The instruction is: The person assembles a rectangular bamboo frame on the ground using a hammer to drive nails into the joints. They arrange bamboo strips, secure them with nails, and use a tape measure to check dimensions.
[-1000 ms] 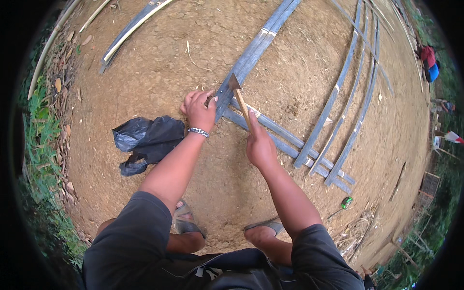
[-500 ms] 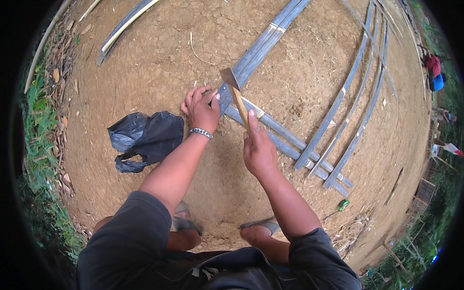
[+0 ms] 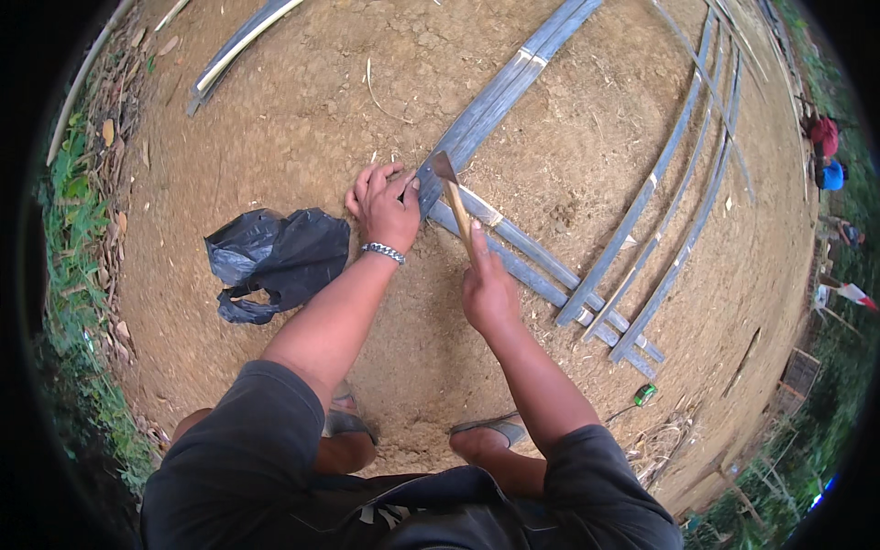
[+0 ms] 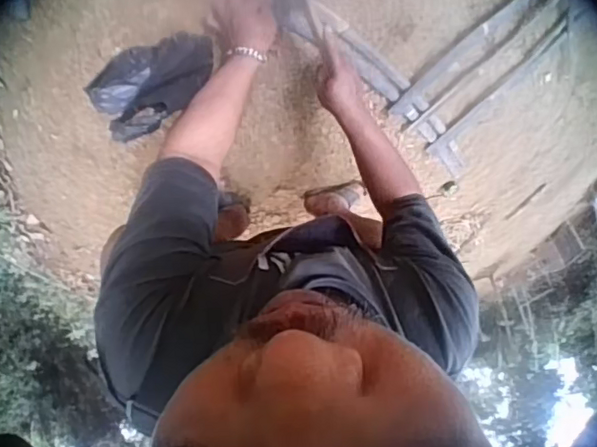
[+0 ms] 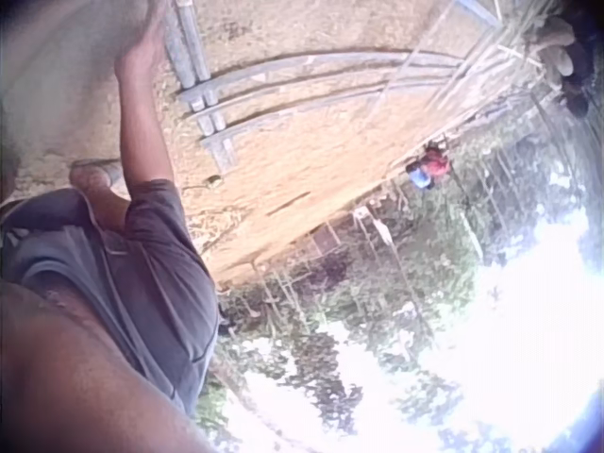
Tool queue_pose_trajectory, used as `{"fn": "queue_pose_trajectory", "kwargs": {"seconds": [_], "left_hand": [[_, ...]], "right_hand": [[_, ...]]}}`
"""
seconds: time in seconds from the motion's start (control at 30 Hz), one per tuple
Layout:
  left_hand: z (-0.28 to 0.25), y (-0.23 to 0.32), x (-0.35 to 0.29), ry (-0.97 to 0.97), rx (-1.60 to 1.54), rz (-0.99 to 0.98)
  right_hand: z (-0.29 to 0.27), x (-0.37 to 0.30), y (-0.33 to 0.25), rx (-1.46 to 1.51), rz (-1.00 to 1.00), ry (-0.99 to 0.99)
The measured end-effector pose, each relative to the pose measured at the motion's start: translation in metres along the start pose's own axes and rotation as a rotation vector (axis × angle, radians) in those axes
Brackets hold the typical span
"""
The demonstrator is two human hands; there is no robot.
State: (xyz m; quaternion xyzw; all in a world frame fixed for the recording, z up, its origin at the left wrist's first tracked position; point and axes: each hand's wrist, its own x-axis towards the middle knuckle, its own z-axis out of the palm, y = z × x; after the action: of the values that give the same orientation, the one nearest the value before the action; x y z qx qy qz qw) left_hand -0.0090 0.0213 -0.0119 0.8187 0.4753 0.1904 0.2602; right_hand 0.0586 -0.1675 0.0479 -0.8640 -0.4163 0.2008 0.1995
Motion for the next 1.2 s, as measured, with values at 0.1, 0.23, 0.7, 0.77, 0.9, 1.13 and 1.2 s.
{"fn": "queue_pose_trajectory", "kwargs": {"seconds": [0.1, 0.23, 0.7, 0.77, 0.9, 1.13, 1.2], "left_hand": [[-0.002, -0.001, -0.005, -0.009, -0.001, 0.000], [0.001, -0.003, -0.003, 0.032, -0.001, 0.019], [-0.001, 0.000, 0.000, 0.021, -0.002, 0.003], [-0.002, -0.001, -0.001, 0.009, -0.009, -0.002], [0.000, -0.001, -0.002, 0.039, -0.015, 0.024], [0.001, -0.002, 0.001, 0.038, 0.003, 0.014], [0.002, -0.002, -0.003, 0.038, -0.003, 0.018]], "right_hand": [[-0.014, 0.002, -0.009, 0.066, -0.136, 0.213], [-0.009, 0.003, -0.006, 0.162, -0.316, 0.415], [0.005, 0.011, 0.006, 0.004, 0.023, -0.033], [0.006, 0.010, 0.003, 0.078, -0.090, 0.132], [0.010, 0.007, 0.007, 0.110, -0.237, 0.288], [0.002, 0.014, 0.003, 0.126, -0.163, 0.236], [0.009, 0.005, 0.003, 0.169, -0.182, 0.372]]}}
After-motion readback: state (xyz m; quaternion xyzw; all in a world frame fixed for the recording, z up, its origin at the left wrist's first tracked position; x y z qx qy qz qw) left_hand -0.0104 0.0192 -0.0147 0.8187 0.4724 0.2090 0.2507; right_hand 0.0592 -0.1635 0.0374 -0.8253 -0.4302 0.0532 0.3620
